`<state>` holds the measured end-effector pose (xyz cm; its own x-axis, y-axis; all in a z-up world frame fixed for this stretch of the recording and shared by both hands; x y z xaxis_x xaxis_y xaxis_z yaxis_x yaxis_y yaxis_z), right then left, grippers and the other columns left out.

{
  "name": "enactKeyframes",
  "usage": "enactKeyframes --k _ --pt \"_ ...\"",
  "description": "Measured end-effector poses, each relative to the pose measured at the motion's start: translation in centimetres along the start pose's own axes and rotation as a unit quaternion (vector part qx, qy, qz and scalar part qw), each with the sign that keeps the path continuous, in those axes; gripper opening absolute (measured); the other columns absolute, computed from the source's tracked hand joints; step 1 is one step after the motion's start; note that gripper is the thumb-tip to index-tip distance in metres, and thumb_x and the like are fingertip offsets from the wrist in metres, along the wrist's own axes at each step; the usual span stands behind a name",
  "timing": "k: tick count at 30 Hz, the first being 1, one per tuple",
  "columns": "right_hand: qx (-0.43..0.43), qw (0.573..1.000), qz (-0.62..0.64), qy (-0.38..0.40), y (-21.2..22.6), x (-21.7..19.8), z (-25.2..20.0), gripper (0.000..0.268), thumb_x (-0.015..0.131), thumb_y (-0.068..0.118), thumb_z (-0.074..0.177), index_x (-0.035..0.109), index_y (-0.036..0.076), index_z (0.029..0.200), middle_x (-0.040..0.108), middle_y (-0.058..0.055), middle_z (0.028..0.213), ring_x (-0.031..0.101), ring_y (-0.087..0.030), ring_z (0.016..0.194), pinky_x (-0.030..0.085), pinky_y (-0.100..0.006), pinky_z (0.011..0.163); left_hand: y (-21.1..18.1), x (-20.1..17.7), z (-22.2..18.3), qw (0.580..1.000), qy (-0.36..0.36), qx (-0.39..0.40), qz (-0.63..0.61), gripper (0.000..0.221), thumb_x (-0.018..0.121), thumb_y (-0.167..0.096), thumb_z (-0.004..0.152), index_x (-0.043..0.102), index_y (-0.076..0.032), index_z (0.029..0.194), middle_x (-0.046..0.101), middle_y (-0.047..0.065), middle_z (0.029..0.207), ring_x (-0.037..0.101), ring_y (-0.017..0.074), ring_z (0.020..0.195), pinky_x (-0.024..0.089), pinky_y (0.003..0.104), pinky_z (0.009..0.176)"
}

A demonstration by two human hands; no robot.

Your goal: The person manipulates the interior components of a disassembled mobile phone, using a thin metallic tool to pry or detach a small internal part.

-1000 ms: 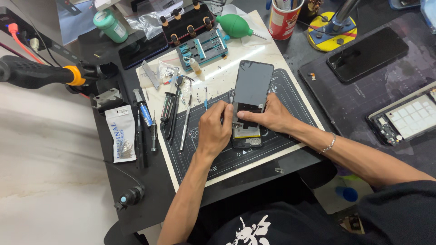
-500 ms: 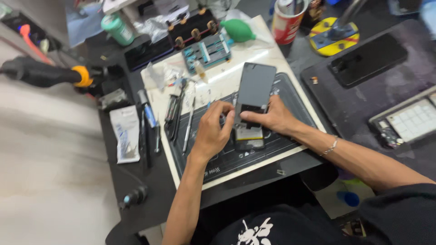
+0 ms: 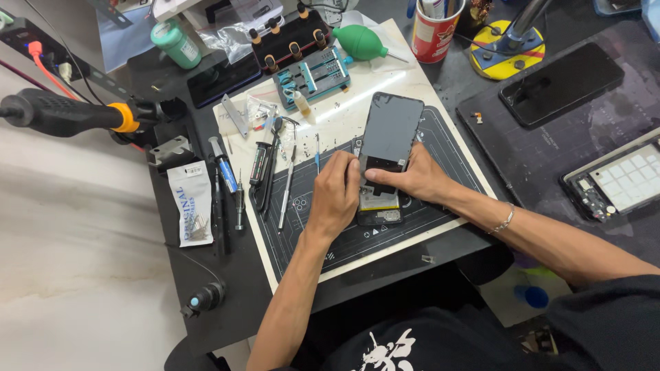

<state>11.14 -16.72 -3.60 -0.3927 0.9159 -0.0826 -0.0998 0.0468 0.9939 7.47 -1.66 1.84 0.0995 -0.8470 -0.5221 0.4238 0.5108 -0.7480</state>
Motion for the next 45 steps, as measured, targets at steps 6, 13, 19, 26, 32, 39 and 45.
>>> enactKeyframes --k 6,13,19,26,32,39,45 --pt "0.009 1.0 0.0 -0.001 0.0 -0.1 0.0 0.029 0.082 0.02 0.085 0.073 0.003 0.107 0.076 -0.004 0.098 0.07 -0.01 0.088 0.059 -0.027 0.078 0.2 0.1 0.1 1.0 -0.011 -0.015 0.012 0.019 0.054 -0.012 0.106 0.058 0.001 0.092 0.062 0.015 0.081 0.064 0.0316 0.07 0.048 0.042 0.065" --pt "0.013 1.0 -0.01 0.004 0.1 0.2 -0.1 0.033 0.082 0.022 0.084 0.072 0.002 0.109 0.077 -0.006 0.097 0.072 -0.011 0.087 0.059 -0.027 0.077 0.3 -0.2 0.2 0.999 0.016 -0.038 -0.011 0.02 0.058 -0.012 0.105 0.059 0.002 0.091 0.062 0.015 0.079 0.062 0.0302 0.068 0.047 0.041 0.065" --pt "0.064 0.996 -0.064 -0.013 -0.6 -0.3 0.0 0.03 0.082 0.025 0.083 0.076 0.001 0.1 0.079 -0.007 0.087 0.072 -0.012 0.076 0.058 -0.028 0.066 -0.7 -1.4 0.3 0.997 0.073 0.004 -0.033 0.01 0.056 -0.007 0.103 0.059 0.002 0.101 0.064 0.016 0.091 0.065 0.0308 0.082 0.05 0.04 0.074" --pt "0.032 0.998 -0.05 -0.001 -0.1 -0.2 0.0 0.03 0.082 0.027 0.084 0.076 0.002 0.1 0.078 -0.006 0.085 0.073 -0.012 0.075 0.058 -0.026 0.065 -1.0 -1.5 0.2 0.996 0.087 0.012 -0.02 0.01 0.057 -0.007 0.101 0.059 0.002 0.104 0.066 0.017 0.093 0.068 0.0326 0.085 0.052 0.041 0.076" --pt "0.022 0.999 -0.047 -0.003 -0.5 -0.1 0.0 0.031 0.083 0.025 0.084 0.076 0.003 0.104 0.077 -0.006 0.09 0.072 -0.013 0.082 0.058 -0.029 0.071 -0.4 -1.0 0.3 0.999 0.029 -0.001 -0.035 0.013 0.056 -0.01 0.103 0.059 0.001 0.095 0.065 0.018 0.083 0.066 0.0353 0.077 0.05 0.042 0.068" --pt "0.021 0.998 -0.064 0.006 -0.3 -0.1 0.3 0.033 0.083 0.025 0.083 0.074 0.001 0.104 0.077 -0.007 0.09 0.072 -0.012 0.081 0.059 -0.028 0.069 0.4 -0.5 0.4 0.999 -0.001 -0.043 -0.002 0.023 0.06 -0.014 0.105 0.058 0.001 0.087 0.062 0.017 0.074 0.062 0.0348 0.067 0.046 0.043 0.063" --pt "0.071 0.996 -0.053 -0.015 -0.9 -0.4 0.1 0.032 0.082 0.026 0.082 0.076 0.0 0.1 0.078 -0.007 0.087 0.071 -0.011 0.075 0.057 -0.028 0.064 -0.2 -1.1 0.4 0.997 0.063 -0.024 -0.043 0.014 0.056 -0.01 0.104 0.058 0.002 0.095 0.064 0.017 0.086 0.065 0.0324 0.077 0.049 0.042 0.072"
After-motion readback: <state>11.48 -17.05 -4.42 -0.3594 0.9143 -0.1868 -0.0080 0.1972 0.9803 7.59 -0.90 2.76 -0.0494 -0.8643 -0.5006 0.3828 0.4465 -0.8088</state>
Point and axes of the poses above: each hand's wrist, its own z-axis towards the middle knuckle, its own x-axis out of the palm, y = z × x, the point moved 8 cm from there along z, towards the middle knuckle
